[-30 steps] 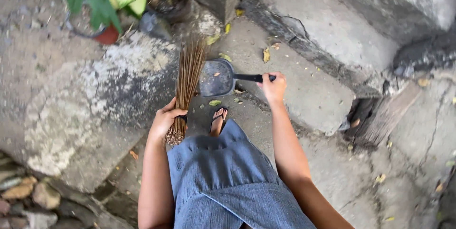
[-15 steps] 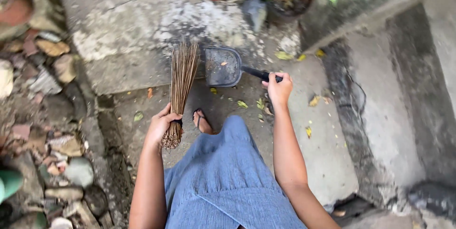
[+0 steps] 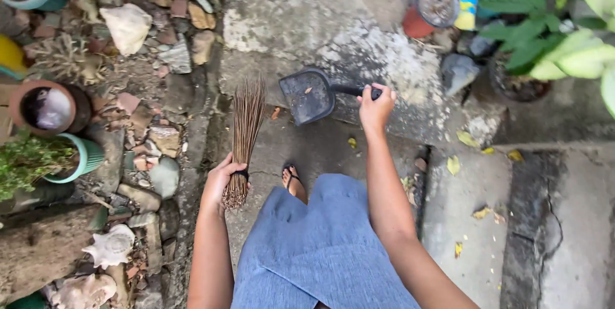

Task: Sweeping concrete stairs with a stick broom and collecting the debris into a dustpan.

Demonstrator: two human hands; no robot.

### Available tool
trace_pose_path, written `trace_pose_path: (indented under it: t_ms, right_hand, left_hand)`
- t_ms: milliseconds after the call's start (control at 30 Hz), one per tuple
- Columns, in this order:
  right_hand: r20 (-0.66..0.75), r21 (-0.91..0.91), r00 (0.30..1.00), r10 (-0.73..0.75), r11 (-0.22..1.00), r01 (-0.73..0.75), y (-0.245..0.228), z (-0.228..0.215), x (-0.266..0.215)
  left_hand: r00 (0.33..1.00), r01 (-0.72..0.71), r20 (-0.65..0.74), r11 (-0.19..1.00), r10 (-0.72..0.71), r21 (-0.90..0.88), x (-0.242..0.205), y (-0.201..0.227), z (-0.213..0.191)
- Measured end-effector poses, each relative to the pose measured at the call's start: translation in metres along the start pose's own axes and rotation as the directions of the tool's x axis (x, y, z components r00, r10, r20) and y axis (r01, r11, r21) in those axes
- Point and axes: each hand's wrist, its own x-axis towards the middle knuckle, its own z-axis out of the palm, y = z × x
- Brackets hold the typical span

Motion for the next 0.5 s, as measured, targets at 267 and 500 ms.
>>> trace_pose_path:
  t_ms: [267,500]
  right_hand:
    - [0.216,-0.150,0.938,-0.272,0.940,0.307,-0.050,0.145,-0.004]
    - [0.414,-0.059,0.832,-0.368,0.902,0.428,-0.090,0.259,0.023]
  left_hand:
    - [0.999,0.041,-0.027,0.988,-0.045,-0.148,0.039,0.077,-0.026]
    - [0.996,0.064,-0.043,0.969,-0.076,-0.237,0.104,0.104,-0.057]
